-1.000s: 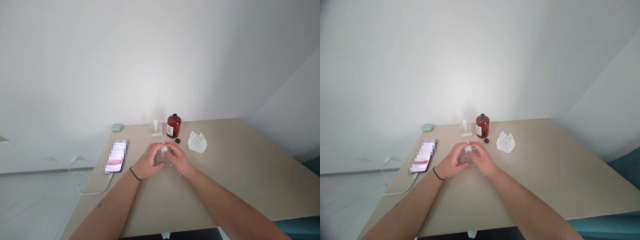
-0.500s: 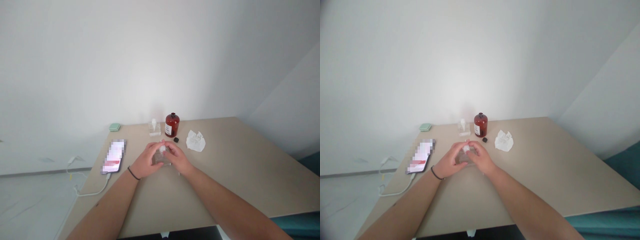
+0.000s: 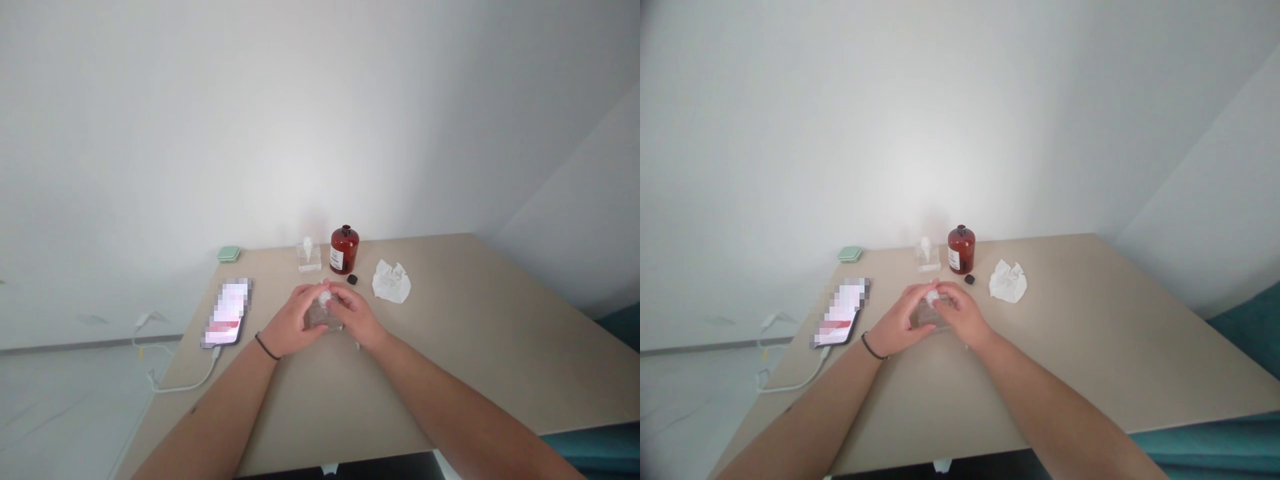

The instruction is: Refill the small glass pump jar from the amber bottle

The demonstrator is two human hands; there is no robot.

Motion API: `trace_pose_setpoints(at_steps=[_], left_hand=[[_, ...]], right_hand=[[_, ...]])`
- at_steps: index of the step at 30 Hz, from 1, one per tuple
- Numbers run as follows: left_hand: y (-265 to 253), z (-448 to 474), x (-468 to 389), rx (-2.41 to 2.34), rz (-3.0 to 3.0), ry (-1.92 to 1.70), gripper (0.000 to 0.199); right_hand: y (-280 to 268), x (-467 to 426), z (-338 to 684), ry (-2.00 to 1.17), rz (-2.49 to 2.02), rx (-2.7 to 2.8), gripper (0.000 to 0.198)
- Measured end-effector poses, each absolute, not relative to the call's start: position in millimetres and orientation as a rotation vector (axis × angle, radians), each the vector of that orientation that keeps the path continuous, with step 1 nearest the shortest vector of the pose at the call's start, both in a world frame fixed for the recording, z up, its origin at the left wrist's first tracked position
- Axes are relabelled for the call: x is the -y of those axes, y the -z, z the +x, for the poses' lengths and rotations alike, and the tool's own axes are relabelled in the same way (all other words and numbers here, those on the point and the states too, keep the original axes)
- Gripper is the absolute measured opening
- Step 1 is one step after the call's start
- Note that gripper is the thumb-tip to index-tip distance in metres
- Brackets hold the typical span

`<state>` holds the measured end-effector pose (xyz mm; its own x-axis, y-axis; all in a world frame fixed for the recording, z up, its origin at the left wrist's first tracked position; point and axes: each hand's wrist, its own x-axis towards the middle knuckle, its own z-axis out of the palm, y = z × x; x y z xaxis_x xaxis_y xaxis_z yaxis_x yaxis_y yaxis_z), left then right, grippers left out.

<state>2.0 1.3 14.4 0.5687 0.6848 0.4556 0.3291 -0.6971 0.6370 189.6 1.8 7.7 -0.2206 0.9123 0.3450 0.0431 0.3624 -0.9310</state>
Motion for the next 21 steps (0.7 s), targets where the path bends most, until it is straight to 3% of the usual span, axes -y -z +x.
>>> trace_pose_setpoints(at_steps=[7, 14, 21], left_hand=[[-15.4, 2.7, -0.8, -0.806, 2.319, -0.965, 0.083], [-16.8, 3.4, -0.7, -0.822, 2.3, -0.95, 0.083], [-16.1, 3.8, -0.6, -0.819, 2.288, -0.954, 0.084]], right_hand=[[-0.8, -4.1, 189.4, -1.06, -0.891, 1.53, 0.027], [-9.4, -1.7, 191.1, -1.036, -0.914, 1.588, 0.018], [-6.3, -2.0, 190.3, -1.065, -0.899, 1.553, 0.024]])
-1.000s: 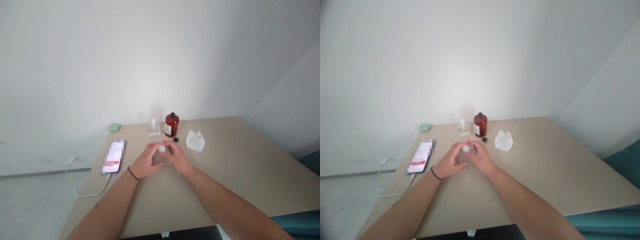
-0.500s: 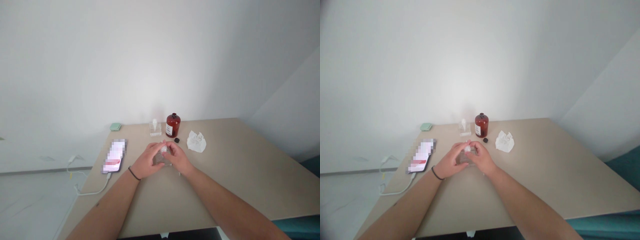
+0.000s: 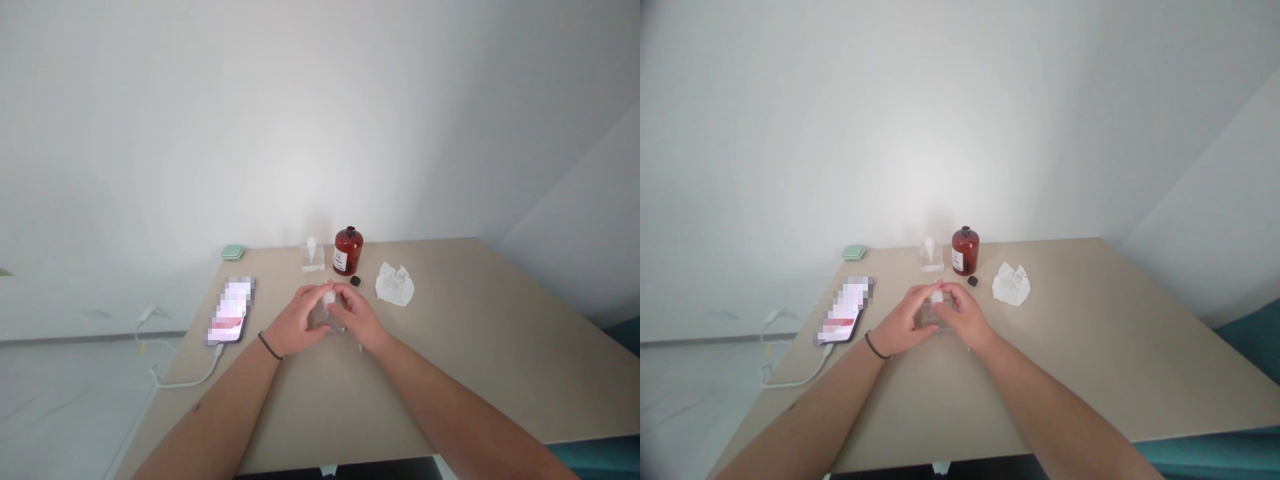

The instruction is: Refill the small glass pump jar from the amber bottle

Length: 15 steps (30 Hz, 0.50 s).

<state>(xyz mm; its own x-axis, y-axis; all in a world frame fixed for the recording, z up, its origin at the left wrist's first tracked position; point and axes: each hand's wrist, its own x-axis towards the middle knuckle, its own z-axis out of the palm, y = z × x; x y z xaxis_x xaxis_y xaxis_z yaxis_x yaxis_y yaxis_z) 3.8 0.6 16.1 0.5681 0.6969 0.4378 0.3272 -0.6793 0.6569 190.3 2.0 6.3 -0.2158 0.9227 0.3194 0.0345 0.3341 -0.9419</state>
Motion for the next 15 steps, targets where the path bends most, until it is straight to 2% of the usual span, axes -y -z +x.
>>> trace_pose_setpoints(at_steps=[10, 15], left_hand=[[-20.0, 4.4, 1.4, -0.835, 2.281, -0.942, 0.082], [-20.3, 4.5, 1.8, -0.823, 2.294, -0.948, 0.083]], right_hand=[[-7.5, -1.3, 189.9, -1.065, -0.921, 1.525, 0.025], [-9.6, -1.3, 192.0, -1.024, -0.924, 1.589, 0.018]])
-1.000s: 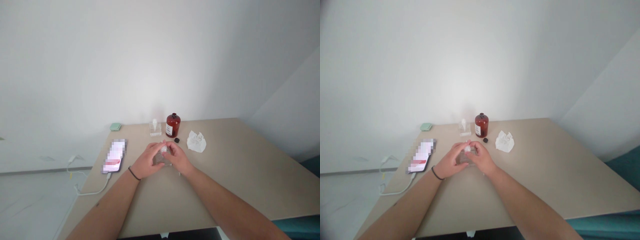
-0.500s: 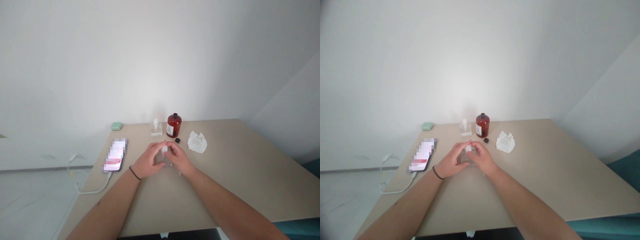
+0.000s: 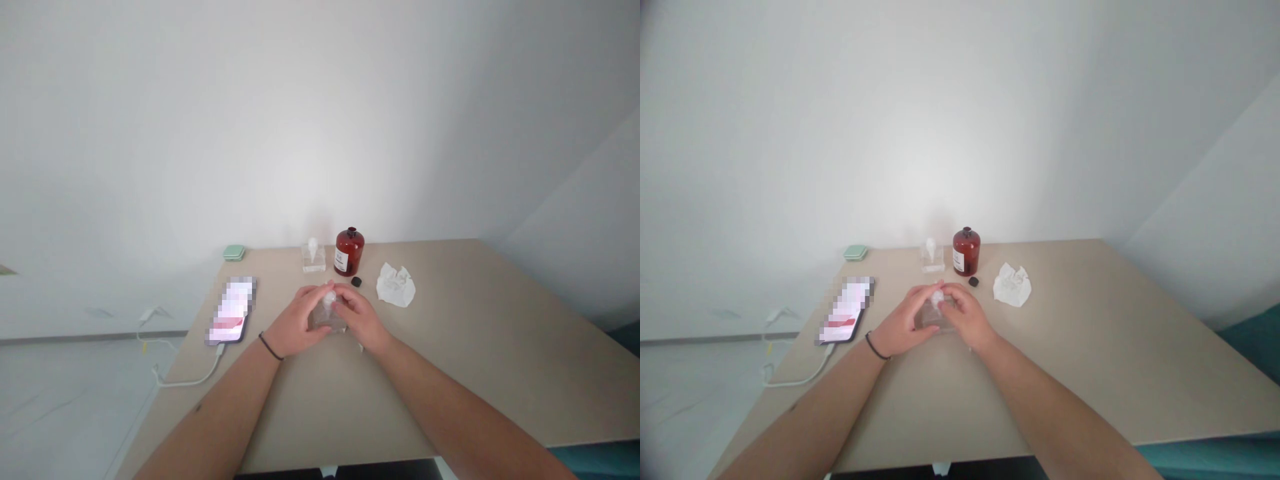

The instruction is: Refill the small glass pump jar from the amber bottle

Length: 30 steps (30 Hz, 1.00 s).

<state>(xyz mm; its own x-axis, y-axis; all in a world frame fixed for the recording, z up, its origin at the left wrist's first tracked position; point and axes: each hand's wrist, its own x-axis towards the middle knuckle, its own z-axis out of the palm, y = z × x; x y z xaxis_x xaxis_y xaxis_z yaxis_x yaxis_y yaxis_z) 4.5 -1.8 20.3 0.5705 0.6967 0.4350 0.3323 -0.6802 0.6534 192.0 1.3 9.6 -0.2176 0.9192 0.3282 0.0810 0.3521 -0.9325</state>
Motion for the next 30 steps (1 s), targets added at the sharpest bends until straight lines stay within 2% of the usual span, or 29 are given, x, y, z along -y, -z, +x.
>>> trace_pose_setpoints(at_steps=[6, 13, 18, 25, 30], left_hand=[[-19.8, 4.9, 2.0, -0.827, 2.278, -0.954, 0.083], [-18.4, 4.7, 0.9, -0.816, 2.294, -0.957, 0.084], [-17.5, 4.5, 0.5, -0.828, 2.29, -0.961, 0.083], [-19.1, 5.3, 1.1, -0.812, 2.299, -0.961, 0.082], [-18.8, 5.5, 1.3, -0.825, 2.3, -0.961, 0.082]], right_hand=[[-3.9, -3.4, 190.8, -1.061, -0.906, 1.524, 0.023], [-8.8, -2.8, 192.3, -1.021, -0.915, 1.588, 0.017], [-2.2, -5.0, 191.6, -1.061, -0.905, 1.524, 0.026], [-9.6, -3.5, 193.7, -1.012, -0.906, 1.617, 0.018], [-5.2, -4.6, 191.7, -1.05, -0.914, 1.545, 0.024]])
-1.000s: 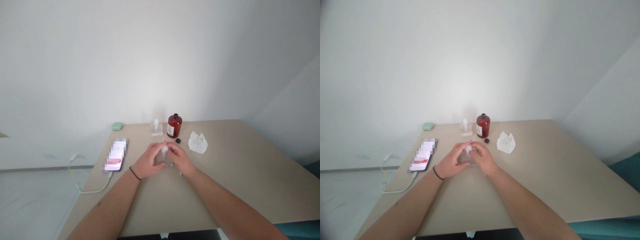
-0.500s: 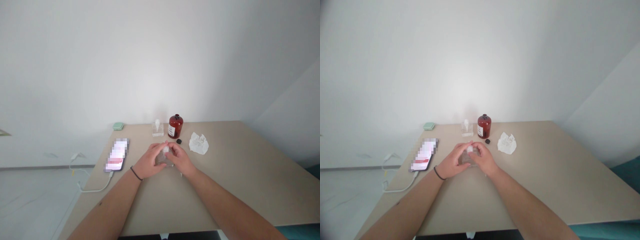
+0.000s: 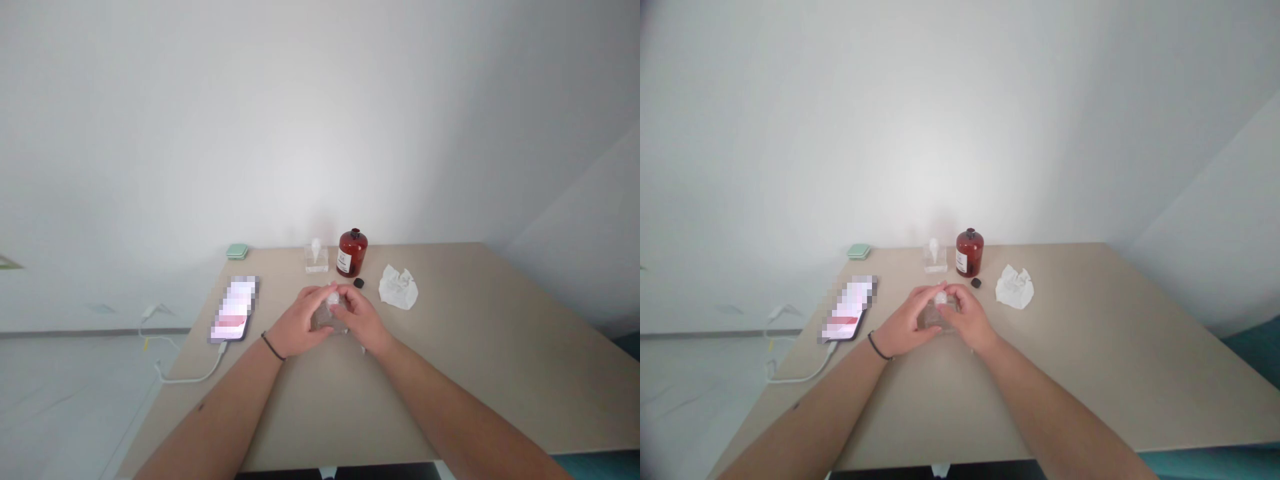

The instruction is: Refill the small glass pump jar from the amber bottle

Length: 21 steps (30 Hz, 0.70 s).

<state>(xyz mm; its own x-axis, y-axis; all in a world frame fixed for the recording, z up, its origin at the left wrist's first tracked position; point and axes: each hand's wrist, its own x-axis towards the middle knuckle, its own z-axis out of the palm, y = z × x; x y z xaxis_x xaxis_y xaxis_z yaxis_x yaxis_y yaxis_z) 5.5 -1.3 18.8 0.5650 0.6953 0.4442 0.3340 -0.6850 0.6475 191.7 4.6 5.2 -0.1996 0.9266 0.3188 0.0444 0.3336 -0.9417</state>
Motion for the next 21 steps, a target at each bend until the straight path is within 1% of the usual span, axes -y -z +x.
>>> trace_pose_setpoints(at_steps=[9, 15, 21], left_hand=[[-19.7, 5.0, 1.8, -0.817, 2.306, -0.955, 0.081], [-19.5, 5.1, 2.7, -0.825, 2.297, -0.952, 0.081], [-19.2, 5.1, 1.6, -0.812, 2.31, -0.961, 0.081]], right_hand=[[-9.5, -3.0, 194.4, -1.045, -0.915, 1.581, 0.018], [-6.7, -3.8, 192.2, -1.096, -0.903, 1.534, 0.024], [-10.2, -3.1, 194.3, -1.014, -0.923, 1.616, 0.018]])
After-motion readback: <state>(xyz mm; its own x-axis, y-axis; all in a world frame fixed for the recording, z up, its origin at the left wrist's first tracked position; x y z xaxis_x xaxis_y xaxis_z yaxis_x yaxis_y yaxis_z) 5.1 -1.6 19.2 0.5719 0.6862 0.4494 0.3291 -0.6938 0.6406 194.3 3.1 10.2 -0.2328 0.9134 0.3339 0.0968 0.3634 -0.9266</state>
